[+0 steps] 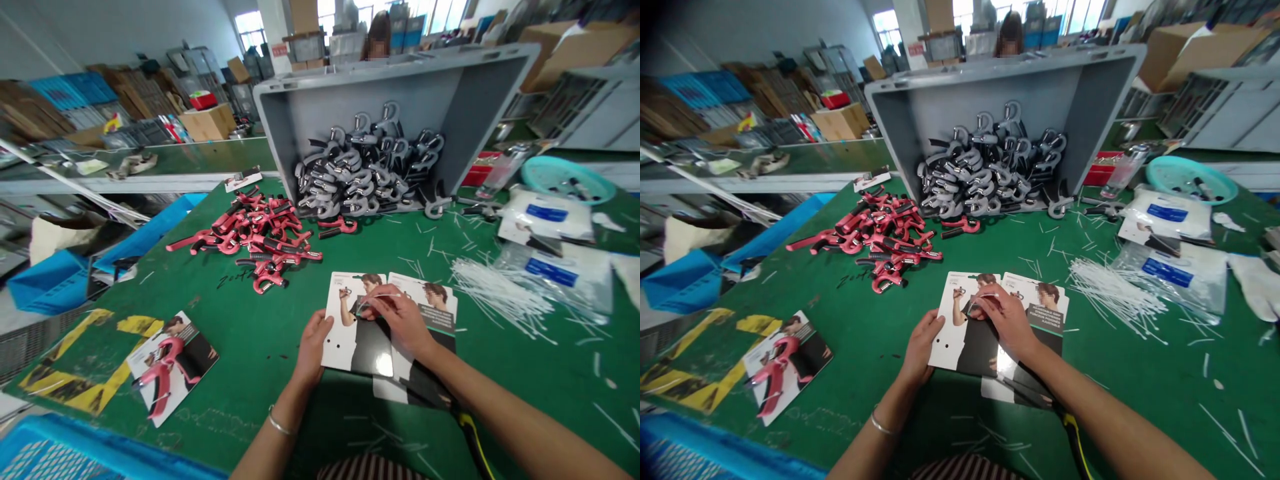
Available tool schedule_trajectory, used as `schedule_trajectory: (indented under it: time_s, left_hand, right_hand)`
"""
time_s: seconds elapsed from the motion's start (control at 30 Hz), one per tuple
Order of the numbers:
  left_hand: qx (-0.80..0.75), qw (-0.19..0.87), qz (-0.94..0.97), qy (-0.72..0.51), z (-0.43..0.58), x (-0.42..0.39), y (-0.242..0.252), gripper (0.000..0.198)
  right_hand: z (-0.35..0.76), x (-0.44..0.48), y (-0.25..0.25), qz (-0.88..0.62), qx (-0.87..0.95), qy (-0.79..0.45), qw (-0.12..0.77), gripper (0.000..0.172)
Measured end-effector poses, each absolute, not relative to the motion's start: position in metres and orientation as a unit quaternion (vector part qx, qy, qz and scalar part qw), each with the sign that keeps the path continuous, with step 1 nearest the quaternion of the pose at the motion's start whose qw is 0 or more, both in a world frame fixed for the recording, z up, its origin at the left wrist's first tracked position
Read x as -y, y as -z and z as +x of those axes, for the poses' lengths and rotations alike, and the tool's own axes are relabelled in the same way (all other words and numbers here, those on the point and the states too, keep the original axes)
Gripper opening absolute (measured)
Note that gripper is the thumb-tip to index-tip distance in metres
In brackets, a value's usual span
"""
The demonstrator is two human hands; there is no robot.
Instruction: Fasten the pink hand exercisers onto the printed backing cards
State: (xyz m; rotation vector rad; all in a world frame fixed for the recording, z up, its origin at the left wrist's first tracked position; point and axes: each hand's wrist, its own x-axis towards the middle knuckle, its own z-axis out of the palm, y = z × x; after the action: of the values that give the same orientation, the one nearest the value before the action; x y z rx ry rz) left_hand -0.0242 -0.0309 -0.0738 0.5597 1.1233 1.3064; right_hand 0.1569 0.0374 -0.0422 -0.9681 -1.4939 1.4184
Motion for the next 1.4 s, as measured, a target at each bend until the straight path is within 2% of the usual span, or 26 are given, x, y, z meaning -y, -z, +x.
schedule_trajectory:
  time_s: [0.3, 0.5, 0.63, 0.8, 0.9, 1.0, 1.07, 1.17, 1.23, 1.3, 1.4]
  left_hand:
    - [-0.491, 0.588, 0.249, -0.593, -0.018, 0.019, 0.060, 0.033]
    - [-0.489, 0.621, 0.283, -0.544, -0.006, 0.015, 0.062, 0.042]
    - [-0.526, 0.562, 0.382, -0.512, -0.005, 0.012, 0.060, 0.041]
    - [-0.564, 0.481, 0.475, -0.474, -0.001, 0.010, 0.055, 0.030]
    - [-0.582, 0.434, 0.506, -0.465, -0.002, 0.012, 0.049, 0.034]
    - [-0.609, 0.378, 0.555, -0.422, -0.012, 0.019, 0.038, 0.020]
    - [-0.588, 0.403, 0.589, -0.381, -0.021, 0.029, 0.027, 0.014]
    - [-0.493, 0.528, 0.601, -0.344, -0.032, 0.044, 0.010, 0.027]
    - [-0.446, 0.573, 0.598, -0.340, -0.035, 0.050, 0.002, 0.032]
    - [-0.431, 0.560, 0.619, -0.343, -0.034, 0.051, -0.001, 0.032]
    - [-0.434, 0.464, 0.695, -0.338, -0.028, 0.045, 0.000, 0.030]
  right_hand:
    - [0.183, -0.037, 0.042, -0.399, 0.749, -0.411, 0.332, 0.015]
    - [0.184, -0.039, 0.038, -0.404, 0.733, -0.434, 0.334, 0.011]
    - [0.185, -0.038, 0.035, -0.396, 0.721, -0.449, 0.349, 0.011]
    - [0.189, -0.038, 0.036, -0.389, 0.704, -0.473, 0.360, 0.011]
    - [0.193, -0.038, 0.037, -0.388, 0.697, -0.483, 0.362, 0.013]
    - [0.197, -0.038, 0.037, -0.388, 0.694, -0.489, 0.358, 0.013]
    - [0.198, -0.039, 0.038, -0.381, 0.695, -0.495, 0.356, 0.012]
    - [0.198, -0.041, 0.042, -0.377, 0.676, -0.517, 0.365, 0.013]
    - [0.198, -0.042, 0.044, -0.383, 0.650, -0.539, 0.375, 0.015]
    - [0.199, -0.043, 0.044, -0.394, 0.627, -0.555, 0.380, 0.016]
    - [0.200, -0.042, 0.042, -0.404, 0.602, -0.570, 0.386, 0.017]
